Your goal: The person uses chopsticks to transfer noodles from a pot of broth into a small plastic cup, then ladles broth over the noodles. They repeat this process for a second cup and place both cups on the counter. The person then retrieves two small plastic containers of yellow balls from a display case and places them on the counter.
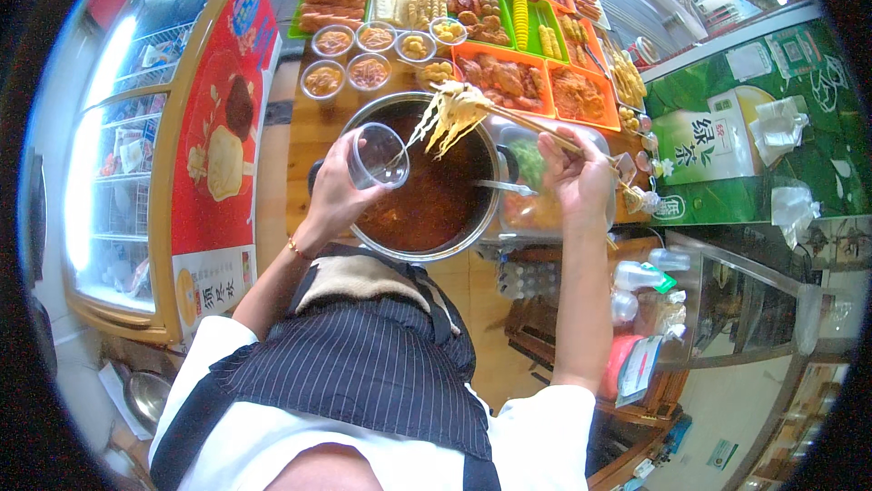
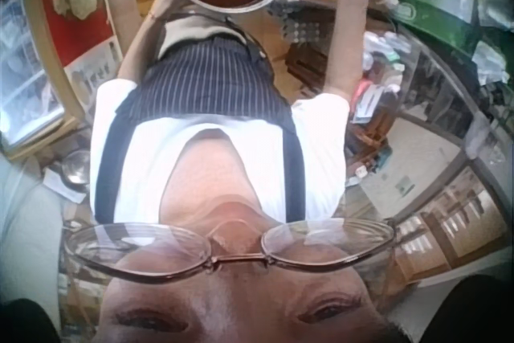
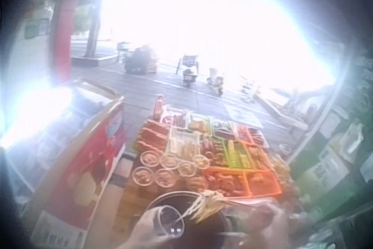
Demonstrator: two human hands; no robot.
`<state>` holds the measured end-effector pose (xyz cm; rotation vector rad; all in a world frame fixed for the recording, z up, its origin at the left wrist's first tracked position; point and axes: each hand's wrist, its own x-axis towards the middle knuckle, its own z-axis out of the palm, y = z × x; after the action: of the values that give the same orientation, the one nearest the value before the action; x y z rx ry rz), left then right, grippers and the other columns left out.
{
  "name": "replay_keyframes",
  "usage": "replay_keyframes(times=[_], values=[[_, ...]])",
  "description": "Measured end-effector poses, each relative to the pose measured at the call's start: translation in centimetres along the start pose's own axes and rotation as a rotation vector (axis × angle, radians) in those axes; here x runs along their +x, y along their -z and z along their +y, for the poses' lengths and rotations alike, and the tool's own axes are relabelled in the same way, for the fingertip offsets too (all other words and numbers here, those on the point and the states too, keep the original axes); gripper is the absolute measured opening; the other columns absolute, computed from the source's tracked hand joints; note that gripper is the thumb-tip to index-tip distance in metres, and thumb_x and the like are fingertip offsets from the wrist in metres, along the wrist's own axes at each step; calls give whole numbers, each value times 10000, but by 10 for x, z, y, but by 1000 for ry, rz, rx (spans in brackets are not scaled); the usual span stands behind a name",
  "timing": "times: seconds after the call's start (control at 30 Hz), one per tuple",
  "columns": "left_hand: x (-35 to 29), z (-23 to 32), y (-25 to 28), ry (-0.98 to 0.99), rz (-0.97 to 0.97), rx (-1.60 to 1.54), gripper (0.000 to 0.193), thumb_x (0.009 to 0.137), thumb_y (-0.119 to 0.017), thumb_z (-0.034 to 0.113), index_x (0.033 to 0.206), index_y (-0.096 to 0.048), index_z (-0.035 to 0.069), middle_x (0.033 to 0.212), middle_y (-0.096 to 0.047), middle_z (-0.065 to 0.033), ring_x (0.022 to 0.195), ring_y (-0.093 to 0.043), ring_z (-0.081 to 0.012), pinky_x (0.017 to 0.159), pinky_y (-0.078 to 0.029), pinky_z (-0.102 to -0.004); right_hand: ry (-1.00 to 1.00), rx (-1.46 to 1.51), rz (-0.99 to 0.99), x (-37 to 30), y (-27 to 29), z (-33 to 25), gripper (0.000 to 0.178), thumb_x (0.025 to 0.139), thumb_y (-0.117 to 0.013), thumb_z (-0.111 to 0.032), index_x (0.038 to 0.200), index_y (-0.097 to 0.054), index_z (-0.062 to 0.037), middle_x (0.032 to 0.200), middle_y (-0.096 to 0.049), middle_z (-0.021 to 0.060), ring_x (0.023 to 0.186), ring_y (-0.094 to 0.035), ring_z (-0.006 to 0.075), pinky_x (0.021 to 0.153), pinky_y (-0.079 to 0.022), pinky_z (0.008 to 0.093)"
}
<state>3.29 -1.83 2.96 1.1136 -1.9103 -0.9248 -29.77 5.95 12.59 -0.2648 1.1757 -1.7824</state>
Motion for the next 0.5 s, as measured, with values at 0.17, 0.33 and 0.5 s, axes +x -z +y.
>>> replay_keyframes(times=[0.17,0.33,0.5], values=[[10,-1,0,65,-8,-46,744,676,-816,178,1286,-462,-60,1261,-545,-212,1208,-513,-334,1054,-407,-388,54,19,-30,-17,-17,-32,244,940,-509,-94,1010,-611,116,977,-679,259,906,-703,372,851,-603,442],[23,-2,-3,37,-47,46,722,670,-811,154,1275,-470,-44,1249,-546,-201,1188,-507,-340,1042,-416,-397,151,-12,-69,-28,-33,-61,253,940,-501,-89,1000,-608,133,977,-674,274,898,-703,381,827,-613,425],[36,-8,-16,-9,-49,89,704,662,-815,134,1258,-486,-41,1218,-571,-205,1169,-530,-344,1023,-430,-399,234,-67,-4,-37,-50,-93,283,941,-480,-73,1047,-584,167,1045,-648,311,972,-684,383,874,-603,414]])
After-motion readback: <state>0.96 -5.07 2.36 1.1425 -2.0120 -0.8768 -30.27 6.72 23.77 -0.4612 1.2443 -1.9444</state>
